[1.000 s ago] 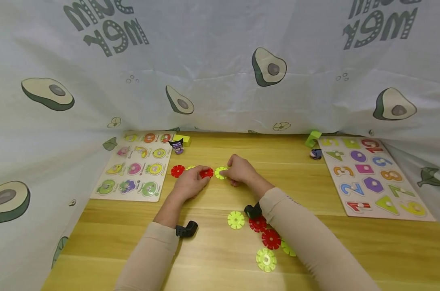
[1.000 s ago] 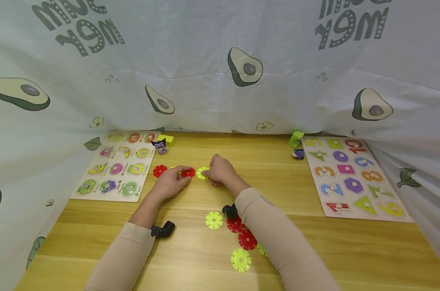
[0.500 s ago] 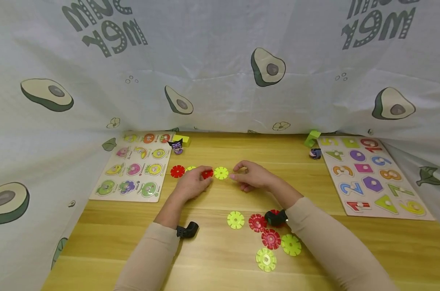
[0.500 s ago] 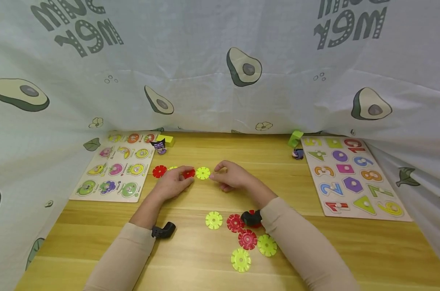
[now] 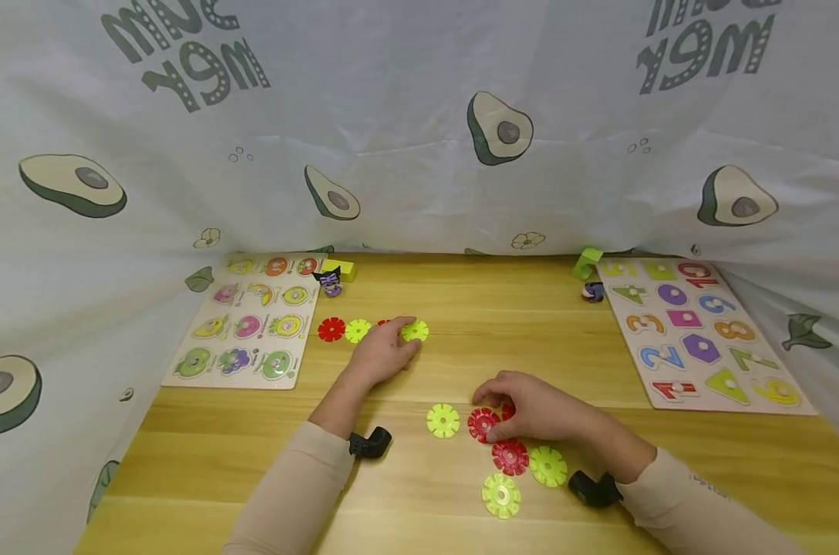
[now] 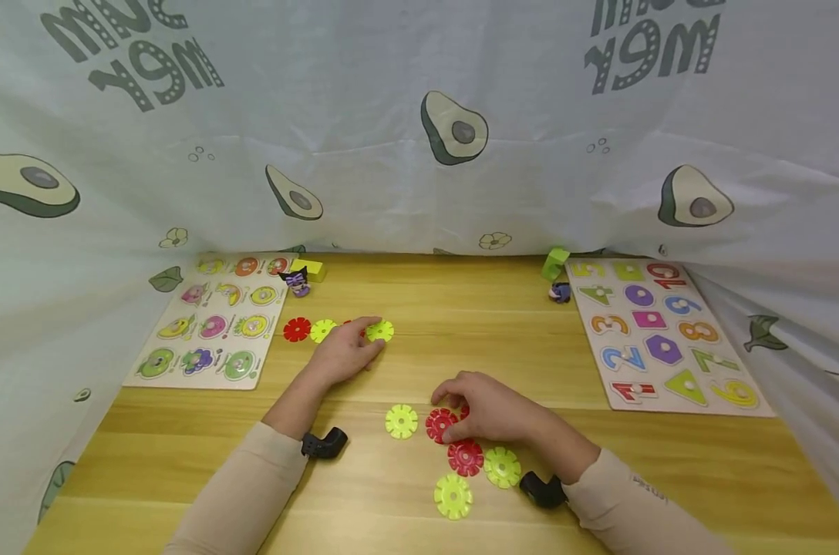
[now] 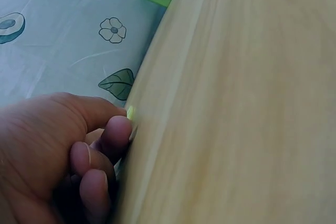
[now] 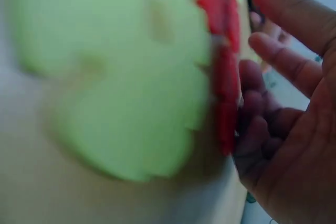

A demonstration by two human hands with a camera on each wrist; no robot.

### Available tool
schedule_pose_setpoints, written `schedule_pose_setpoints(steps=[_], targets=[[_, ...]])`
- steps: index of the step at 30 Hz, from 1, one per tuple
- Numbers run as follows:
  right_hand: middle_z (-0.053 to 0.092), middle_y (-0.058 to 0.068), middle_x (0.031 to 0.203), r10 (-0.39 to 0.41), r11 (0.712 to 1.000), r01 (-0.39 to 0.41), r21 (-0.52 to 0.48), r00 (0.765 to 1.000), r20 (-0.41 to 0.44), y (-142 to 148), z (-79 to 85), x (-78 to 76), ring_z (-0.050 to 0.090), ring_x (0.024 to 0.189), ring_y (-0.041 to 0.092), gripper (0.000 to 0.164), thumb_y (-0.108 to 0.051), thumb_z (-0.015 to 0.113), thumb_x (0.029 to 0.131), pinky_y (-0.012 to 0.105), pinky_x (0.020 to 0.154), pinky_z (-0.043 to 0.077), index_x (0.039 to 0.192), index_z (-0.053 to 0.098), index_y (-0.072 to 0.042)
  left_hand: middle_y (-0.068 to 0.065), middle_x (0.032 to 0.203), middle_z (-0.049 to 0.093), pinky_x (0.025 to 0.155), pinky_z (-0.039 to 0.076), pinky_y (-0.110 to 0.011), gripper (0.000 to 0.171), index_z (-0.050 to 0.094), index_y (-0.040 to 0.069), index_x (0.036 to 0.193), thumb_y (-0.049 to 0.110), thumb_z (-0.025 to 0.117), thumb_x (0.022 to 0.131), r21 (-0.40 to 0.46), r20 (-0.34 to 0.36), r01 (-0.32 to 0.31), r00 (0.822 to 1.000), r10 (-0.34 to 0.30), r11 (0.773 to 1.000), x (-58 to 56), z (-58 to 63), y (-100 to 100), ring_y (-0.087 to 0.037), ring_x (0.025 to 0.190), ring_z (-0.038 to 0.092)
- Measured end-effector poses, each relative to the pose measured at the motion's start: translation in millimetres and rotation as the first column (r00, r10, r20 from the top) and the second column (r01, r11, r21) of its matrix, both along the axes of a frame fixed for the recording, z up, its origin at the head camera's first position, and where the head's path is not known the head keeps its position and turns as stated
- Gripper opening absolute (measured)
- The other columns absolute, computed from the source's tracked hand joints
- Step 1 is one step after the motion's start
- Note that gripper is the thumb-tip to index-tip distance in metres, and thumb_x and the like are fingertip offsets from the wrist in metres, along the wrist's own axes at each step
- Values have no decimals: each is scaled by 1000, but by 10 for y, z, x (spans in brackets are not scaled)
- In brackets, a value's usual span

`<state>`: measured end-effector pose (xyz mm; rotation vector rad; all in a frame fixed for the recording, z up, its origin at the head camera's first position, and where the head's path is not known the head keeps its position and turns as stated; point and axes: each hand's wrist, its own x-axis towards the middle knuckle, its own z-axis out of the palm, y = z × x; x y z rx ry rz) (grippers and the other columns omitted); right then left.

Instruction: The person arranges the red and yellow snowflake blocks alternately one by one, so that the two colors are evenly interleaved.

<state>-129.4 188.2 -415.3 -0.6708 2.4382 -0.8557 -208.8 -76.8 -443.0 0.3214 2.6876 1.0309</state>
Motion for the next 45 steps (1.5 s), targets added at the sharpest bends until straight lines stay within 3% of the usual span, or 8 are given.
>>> schedule_pose_setpoints(steps=[4,7,12,18,22,28,36,45], targets=[[48,-9,90,20,997,-13,73,995,-97,-16,-37,62,42,85,13,45,-44,78,69,32,73,40,106,61,-26,5,52,59,48,42,-32,45,49,19,132,35,57,90,3,-9,-10,1000,10,1000,-3,-16,1,-17,42,52],[47,-9,88,-4,997,12,81,995,-104,-39,-49,80,41,85,14,41,-40,80,68,31,71,39,101,60,-25,4,53,59,44,42,-31,43,52,19,130,33,58,90,20,-12,-17,1000,18,1000,-1,-22,1,-17,41,51],[49,-7,83,-39,998,42,44,997,-65,-66,-49,90,43,80,14,40,-37,81,67,28,66,40,93,53,-24,5,52,58,43,41,-31,42,52,17,129,31,58,90,27,-23,-35,999,35,999,7,-30,3,-16,40,51],[53,-2,76,-98,993,100,-63,994,38,-82,14,31,49,66,14,28,-28,75,78,26,55,43,91,51,-19,6,51,58,38,41,-30,40,53,17,127,29,58,89,33,-34,-55,998,56,998,16,-34,-7,-16,35,51],[52,3,79,-168,973,180,-142,982,92,-134,67,-120,52,61,16,22,-24,71,82,28,52,45,92,52,-17,5,51,59,35,41,-30,39,53,17,127,29,58,89,45,-19,-65,998,66,997,20,-33,-9,-16,32,49],[55,13,79,-292,911,330,-247,939,180,-304,57,-487,63,62,27,23,-13,66,86,37,55,52,99,48,-6,4,52,59,33,40,-30,39,52,17,127,28,57,89,49,-9,-76,997,76,996,22,-22,-1,-16,31,48],[63,8,68,-408,909,413,-63,910,74,-524,0,-904,62,55,17,26,-14,66,86,29,50,50,99,46,-4,2,52,59,33,39,-29,40,52,16,128,27,57,90,66,0,-72,997,72,995,9,-22,16,-17,32,48],[59,8,64,-417,909,414,47,905,86,-683,30,-1047,58,51,16,32,-23,71,82,26,49,47,90,46,-5,2,53,59,32,39,-29,39,53,18,127,27,58,90,66,7,-92,996,91,994,6,-24,9,-17,32,48]])
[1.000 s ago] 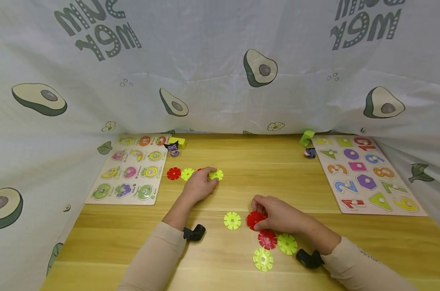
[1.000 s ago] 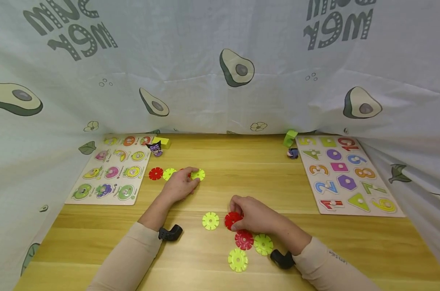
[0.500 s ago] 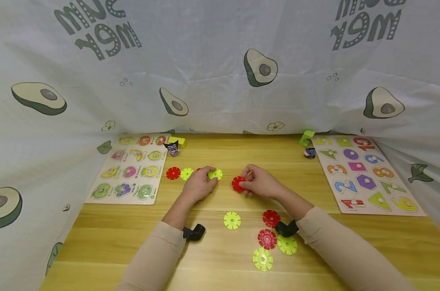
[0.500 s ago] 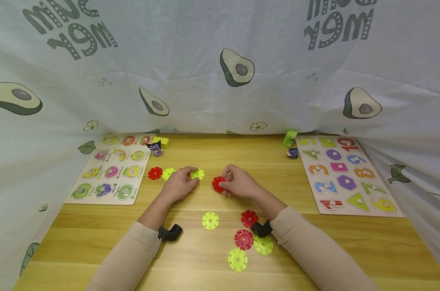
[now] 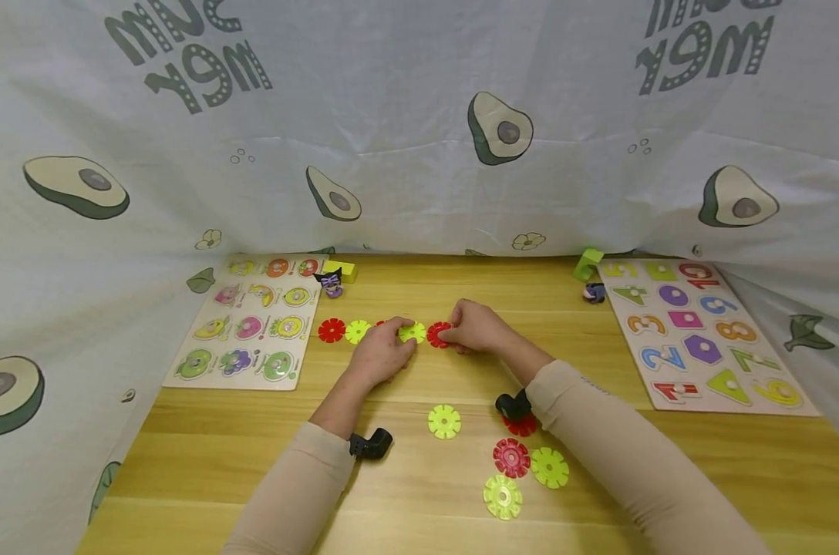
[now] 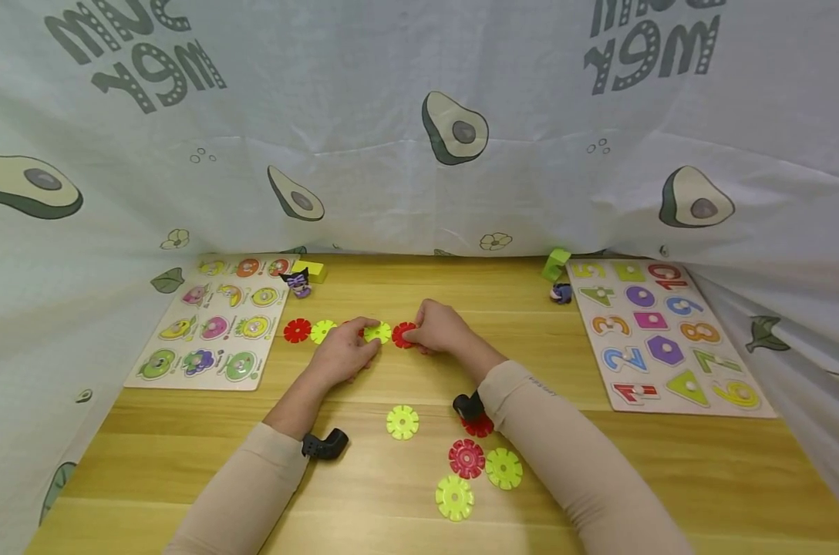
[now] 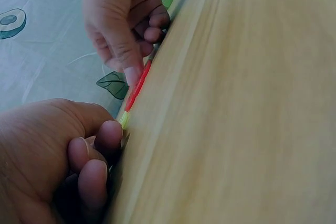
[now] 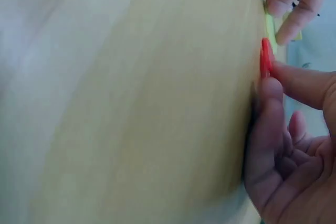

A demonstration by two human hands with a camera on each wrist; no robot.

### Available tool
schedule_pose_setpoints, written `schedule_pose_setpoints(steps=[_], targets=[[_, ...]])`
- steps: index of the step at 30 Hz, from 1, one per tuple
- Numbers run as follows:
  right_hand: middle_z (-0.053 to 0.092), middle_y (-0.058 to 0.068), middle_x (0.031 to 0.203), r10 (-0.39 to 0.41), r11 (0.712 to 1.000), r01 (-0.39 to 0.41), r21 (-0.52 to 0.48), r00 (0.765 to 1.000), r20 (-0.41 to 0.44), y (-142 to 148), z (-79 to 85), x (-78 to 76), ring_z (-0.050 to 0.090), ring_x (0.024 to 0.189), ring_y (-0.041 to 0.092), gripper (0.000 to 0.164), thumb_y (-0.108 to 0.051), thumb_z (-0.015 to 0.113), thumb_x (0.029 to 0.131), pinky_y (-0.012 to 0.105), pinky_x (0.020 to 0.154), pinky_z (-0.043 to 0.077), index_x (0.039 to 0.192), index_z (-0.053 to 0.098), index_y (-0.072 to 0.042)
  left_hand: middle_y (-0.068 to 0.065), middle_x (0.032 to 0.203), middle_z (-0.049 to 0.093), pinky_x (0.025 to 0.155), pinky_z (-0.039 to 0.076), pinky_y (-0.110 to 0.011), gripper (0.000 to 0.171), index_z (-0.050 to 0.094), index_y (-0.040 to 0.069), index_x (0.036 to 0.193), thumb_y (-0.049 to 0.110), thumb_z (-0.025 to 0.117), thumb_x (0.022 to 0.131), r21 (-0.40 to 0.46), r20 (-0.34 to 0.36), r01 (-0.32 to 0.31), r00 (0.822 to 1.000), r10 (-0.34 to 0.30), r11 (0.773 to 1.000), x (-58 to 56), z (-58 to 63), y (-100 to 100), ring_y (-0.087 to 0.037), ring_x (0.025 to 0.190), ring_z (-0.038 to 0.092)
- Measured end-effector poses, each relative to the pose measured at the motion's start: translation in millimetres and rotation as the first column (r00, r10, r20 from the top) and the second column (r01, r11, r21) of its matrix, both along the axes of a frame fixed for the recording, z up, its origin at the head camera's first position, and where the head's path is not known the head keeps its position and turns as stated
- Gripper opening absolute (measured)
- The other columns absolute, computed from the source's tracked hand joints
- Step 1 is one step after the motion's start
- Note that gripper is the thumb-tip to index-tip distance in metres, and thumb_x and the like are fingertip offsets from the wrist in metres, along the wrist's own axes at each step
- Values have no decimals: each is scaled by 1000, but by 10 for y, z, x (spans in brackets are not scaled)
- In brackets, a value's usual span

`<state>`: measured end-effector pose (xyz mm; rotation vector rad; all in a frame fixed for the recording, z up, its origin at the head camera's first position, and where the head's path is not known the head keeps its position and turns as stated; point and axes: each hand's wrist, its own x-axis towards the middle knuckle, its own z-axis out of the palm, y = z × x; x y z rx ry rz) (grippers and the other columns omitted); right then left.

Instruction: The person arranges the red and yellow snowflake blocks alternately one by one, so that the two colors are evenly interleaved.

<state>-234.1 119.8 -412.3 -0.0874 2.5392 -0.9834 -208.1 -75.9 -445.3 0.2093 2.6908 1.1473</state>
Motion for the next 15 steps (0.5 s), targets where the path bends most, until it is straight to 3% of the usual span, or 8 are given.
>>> schedule_pose_setpoints(steps=[5,9,12,15], targets=[[57,6,62,41,998,-39,58,998,-41,21,-32,12,55,50,17,33,-31,69,84,26,47,42,88,47,-7,3,54,59,33,39,-29,38,53,17,126,27,58,90,4,-3,2,1000,-2,1000,-2,-11,9,-17,33,49],[57,6,67,69,998,-69,1,995,-75,84,-62,77,53,56,17,31,-33,68,84,27,49,41,91,49,-9,3,54,60,33,40,-30,39,52,18,127,27,57,90,9,2,3,1000,-3,1000,-5,-11,7,-17,33,49],[55,5,74,139,988,-144,-49,986,-92,122,-69,198,51,63,17,29,-31,70,83,28,55,42,94,52,-11,2,55,60,33,40,-30,41,51,20,129,29,58,89,16,11,20,1000,-20,1000,-5,-3,5,-18,33,49],[56,2,79,258,962,-264,-62,962,-93,130,-60,383,51,68,16,30,-31,72,81,29,60,43,98,55,-13,1,58,60,34,41,-30,42,51,22,129,31,60,89,41,21,61,998,-62,997,-3,1,15,-18,35,49]])
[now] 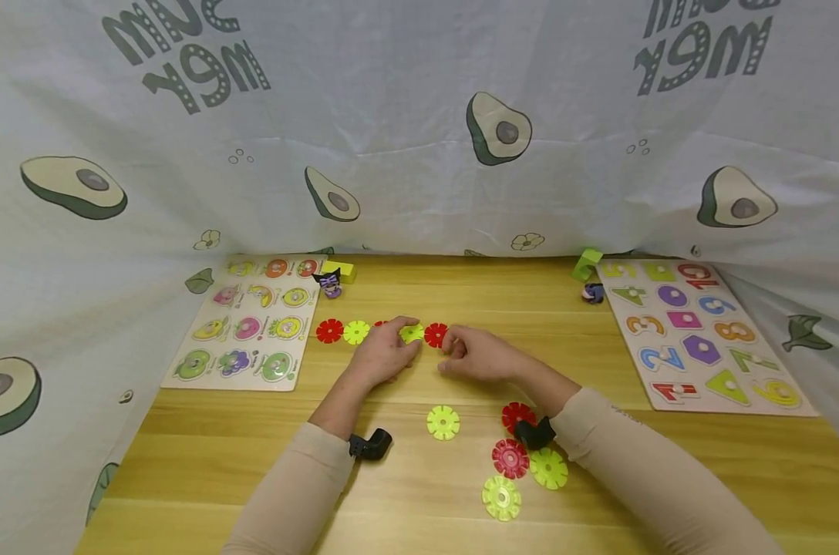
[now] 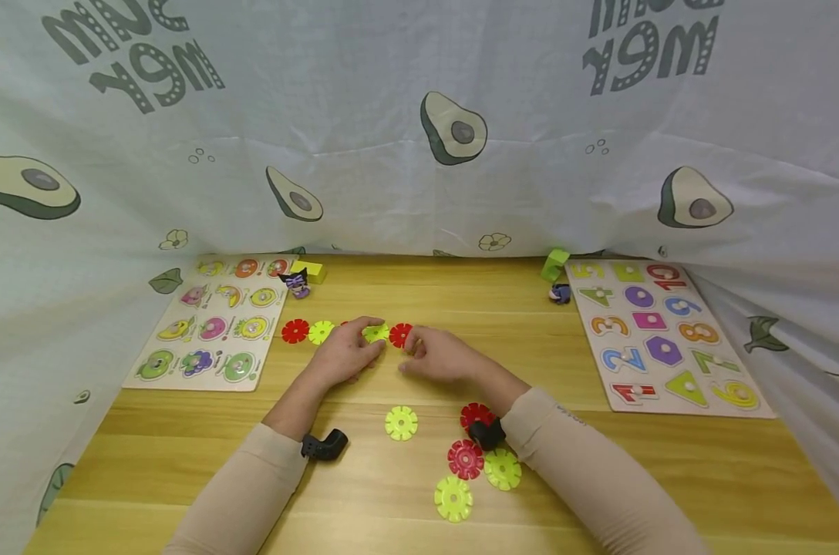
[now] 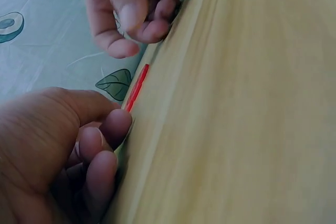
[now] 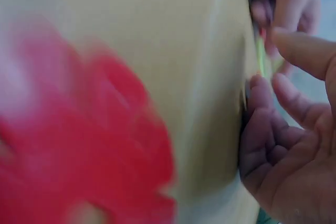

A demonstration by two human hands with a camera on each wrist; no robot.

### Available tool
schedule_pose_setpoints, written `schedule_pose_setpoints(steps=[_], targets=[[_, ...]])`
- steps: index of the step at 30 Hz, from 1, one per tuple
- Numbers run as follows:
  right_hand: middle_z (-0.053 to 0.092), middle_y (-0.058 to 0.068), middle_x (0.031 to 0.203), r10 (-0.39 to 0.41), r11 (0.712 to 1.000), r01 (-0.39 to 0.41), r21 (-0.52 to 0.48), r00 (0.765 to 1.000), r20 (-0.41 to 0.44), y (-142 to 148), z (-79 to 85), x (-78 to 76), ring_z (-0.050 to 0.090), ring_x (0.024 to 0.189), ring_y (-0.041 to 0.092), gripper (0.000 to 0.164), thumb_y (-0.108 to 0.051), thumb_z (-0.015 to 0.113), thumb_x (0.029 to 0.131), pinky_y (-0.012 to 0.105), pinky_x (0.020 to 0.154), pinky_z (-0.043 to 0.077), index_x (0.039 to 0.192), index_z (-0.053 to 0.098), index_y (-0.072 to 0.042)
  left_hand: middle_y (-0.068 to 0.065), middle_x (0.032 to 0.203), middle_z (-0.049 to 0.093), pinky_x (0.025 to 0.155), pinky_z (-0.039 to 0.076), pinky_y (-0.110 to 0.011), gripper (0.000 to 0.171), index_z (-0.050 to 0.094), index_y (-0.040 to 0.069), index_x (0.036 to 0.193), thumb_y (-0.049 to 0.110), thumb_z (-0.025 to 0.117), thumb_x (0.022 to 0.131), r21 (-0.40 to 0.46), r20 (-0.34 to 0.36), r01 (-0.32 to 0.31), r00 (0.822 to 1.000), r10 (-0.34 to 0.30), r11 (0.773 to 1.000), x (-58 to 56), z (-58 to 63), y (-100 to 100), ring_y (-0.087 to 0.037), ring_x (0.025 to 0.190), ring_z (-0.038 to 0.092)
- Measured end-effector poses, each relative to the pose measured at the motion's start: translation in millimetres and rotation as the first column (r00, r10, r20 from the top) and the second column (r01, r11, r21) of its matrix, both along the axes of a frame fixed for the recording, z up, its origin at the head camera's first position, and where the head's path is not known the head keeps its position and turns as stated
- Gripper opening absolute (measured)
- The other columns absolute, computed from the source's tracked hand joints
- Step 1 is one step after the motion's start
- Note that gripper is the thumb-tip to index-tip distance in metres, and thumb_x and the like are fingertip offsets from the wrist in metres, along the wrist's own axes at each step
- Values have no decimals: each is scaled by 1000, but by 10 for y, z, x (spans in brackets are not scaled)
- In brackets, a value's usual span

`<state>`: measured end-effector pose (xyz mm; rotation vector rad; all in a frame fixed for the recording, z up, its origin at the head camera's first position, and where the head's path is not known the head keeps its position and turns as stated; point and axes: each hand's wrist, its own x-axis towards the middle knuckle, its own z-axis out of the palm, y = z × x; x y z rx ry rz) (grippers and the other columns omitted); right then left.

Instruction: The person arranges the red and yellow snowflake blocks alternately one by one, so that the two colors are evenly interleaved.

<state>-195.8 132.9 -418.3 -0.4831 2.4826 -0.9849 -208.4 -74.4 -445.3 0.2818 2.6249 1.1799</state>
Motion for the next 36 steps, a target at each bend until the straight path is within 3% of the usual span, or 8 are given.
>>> schedule_pose_setpoints(steps=[7,12,16,21,26,36], targets=[[56,2,86,242,970,-239,-40,967,75,13,70,396,52,71,15,39,-28,76,76,30,62,45,109,58,-19,0,61,60,34,40,-29,28,59,23,117,30,60,90,74,-4,102,995,-102,992,-1,-8,98,-18,35,47],[53,-1,90,297,954,-298,15,954,33,53,59,504,49,80,16,43,-28,78,75,29,69,43,113,59,-25,0,61,60,36,42,-31,34,56,22,123,30,60,90,73,-21,123,992,-122,990,-23,14,221,-18,36,49],[50,-5,91,331,942,-327,73,943,-43,40,30,550,47,82,14,44,-29,77,76,28,72,42,115,58,-27,3,59,60,37,43,-30,39,53,23,127,34,60,90,6,-29,102,994,-102,995,-34,7,274,-18,36,51],[48,-6,90,329,942,-323,96,943,-59,19,6,563,47,81,12,42,-29,77,75,28,72,42,111,58,-28,5,56,59,37,43,-29,39,55,23,127,35,59,90,-49,-32,81,996,-83,995,-33,2,294,-16,36,50],[49,-4,85,313,947,-306,93,947,-69,20,-10,559,46,76,11,40,-30,80,71,27,67,41,102,54,-29,5,56,59,37,42,-29,38,56,23,126,34,60,90,-45,-26,71,997,-72,996,-19,7,306,-16,37,50],[54,0,76,162,978,-150,-144,984,76,167,5,526,50,66,14,23,-24,71,81,25,57,43,97,54,-24,6,56,60,38,41,-28,37,56,23,124,34,60,89,-50,-25,58,998,-59,997,-29,-3,333,-15,40,50]])
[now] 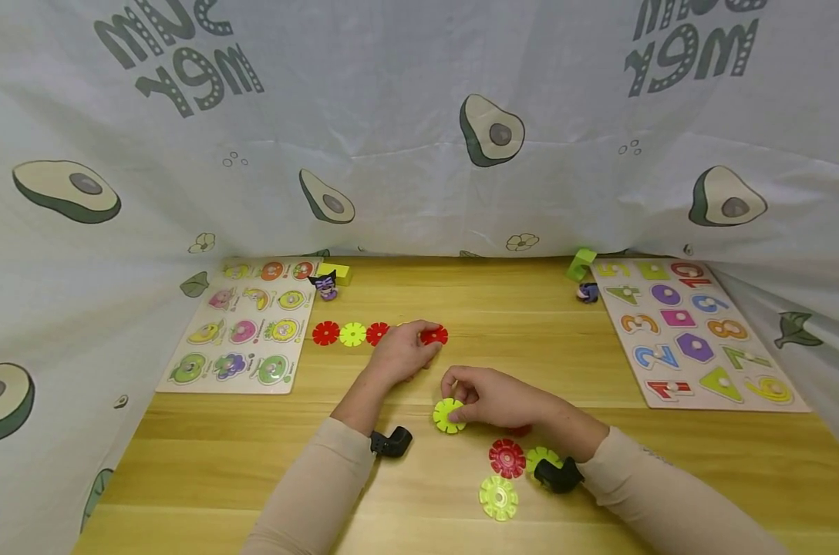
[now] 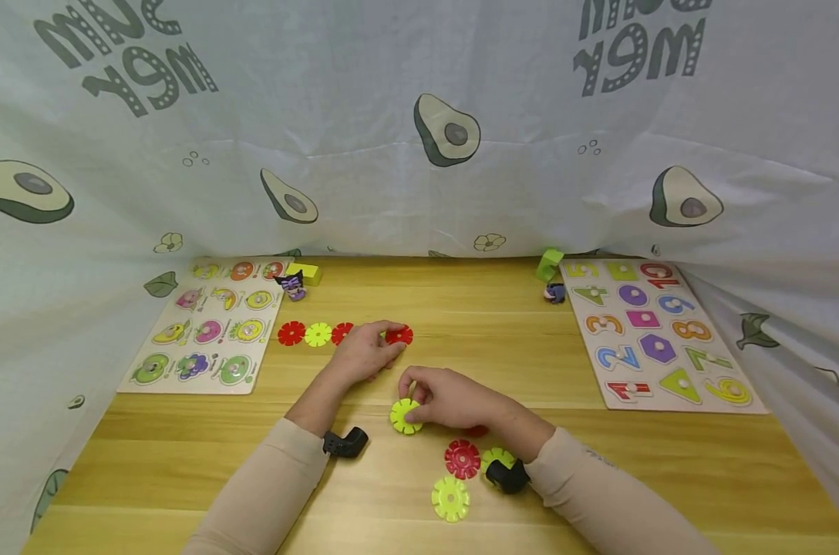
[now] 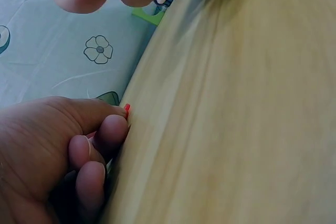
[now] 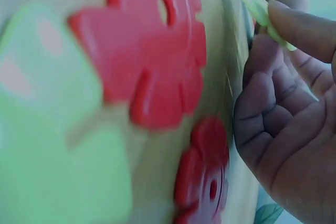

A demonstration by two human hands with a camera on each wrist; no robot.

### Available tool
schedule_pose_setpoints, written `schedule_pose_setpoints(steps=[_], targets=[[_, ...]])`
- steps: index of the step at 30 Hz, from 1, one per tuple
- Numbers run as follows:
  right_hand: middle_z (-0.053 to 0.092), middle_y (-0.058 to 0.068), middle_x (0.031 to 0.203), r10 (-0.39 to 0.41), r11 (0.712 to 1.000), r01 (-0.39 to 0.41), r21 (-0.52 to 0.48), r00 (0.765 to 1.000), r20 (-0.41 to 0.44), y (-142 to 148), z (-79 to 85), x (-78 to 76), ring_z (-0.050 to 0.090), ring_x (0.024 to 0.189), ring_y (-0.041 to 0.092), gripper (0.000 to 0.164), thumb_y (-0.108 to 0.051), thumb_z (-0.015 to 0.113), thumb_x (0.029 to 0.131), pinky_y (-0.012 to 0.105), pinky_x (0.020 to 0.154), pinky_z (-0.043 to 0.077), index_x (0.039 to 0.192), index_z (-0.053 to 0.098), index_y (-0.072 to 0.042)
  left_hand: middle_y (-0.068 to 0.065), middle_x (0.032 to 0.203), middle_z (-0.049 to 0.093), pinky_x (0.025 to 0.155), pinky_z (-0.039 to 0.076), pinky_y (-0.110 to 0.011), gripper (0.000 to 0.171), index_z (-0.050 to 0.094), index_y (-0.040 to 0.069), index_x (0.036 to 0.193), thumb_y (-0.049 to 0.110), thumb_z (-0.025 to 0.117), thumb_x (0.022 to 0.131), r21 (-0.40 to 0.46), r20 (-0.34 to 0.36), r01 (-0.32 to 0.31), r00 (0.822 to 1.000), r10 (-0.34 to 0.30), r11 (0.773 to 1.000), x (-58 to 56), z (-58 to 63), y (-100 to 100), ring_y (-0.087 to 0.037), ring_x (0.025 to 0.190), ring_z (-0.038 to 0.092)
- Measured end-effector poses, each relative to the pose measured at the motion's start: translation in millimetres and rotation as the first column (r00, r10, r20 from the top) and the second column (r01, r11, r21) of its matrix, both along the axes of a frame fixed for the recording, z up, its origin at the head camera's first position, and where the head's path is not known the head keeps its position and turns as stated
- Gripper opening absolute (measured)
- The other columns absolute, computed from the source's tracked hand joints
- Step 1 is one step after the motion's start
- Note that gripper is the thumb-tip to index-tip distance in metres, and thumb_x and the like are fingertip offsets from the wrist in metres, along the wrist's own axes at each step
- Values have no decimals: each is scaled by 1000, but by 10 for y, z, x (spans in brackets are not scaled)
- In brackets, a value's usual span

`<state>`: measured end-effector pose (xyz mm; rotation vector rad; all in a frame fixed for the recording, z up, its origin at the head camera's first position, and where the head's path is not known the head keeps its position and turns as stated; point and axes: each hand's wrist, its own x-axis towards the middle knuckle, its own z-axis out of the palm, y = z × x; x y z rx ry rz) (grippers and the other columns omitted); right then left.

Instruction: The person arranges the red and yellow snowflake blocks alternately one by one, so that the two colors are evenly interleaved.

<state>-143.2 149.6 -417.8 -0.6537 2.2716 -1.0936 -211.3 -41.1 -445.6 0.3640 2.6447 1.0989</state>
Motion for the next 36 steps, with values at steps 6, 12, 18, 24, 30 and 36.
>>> schedule_pose_setpoints(steps=[6,12,18,24,30,36], targets=[[54,8,77,-200,980,200,-5,980,23,141,27,-148,59,63,19,23,-19,69,84,31,54,49,101,53,-18,6,55,61,37,41,-29,38,56,24,125,36,61,89,-5,26,-20,999,20,1000,-6,-1,6,-16,38,51],[53,10,78,-362,929,364,68,931,-43,232,91,-401,63,64,21,26,-13,66,86,31,54,49,107,50,-14,5,57,61,37,43,-30,38,56,24,125,35,61,88,9,41,-30,999,30,1000,-6,3,0,-16,38,51],[55,6,70,-317,910,359,207,925,-210,223,113,-650,55,56,16,26,-16,66,86,28,49,42,106,50,-12,5,57,61,37,42,-30,37,56,25,125,35,61,89,25,47,-24,999,23,999,-13,-3,-12,-17,38,51],[58,3,62,-275,899,330,287,937,-215,157,90,-808,48,49,15,28,-21,67,85,26,46,37,105,50,-11,5,57,61,37,42,-29,37,57,25,124,36,61,89,16,45,-22,999,22,1000,-12,-3,7,-17,39,51],[57,2,63,-219,873,313,373,937,-274,76,70,-844,47,53,16,38,-32,69,83,28,49,38,107,50,-9,7,57,61,37,42,-29,38,57,25,125,35,61,89,-12,36,-28,999,29,1000,-3,17,23,-16,38,52],[54,3,66,-177,858,313,408,924,-338,60,18,-833,46,58,18,47,-39,69,82,29,53,39,111,50,-8,7,57,61,37,43,-29,38,56,25,126,35,61,89,-29,36,-24,999,25,999,4,35,11,-16,39,52]])
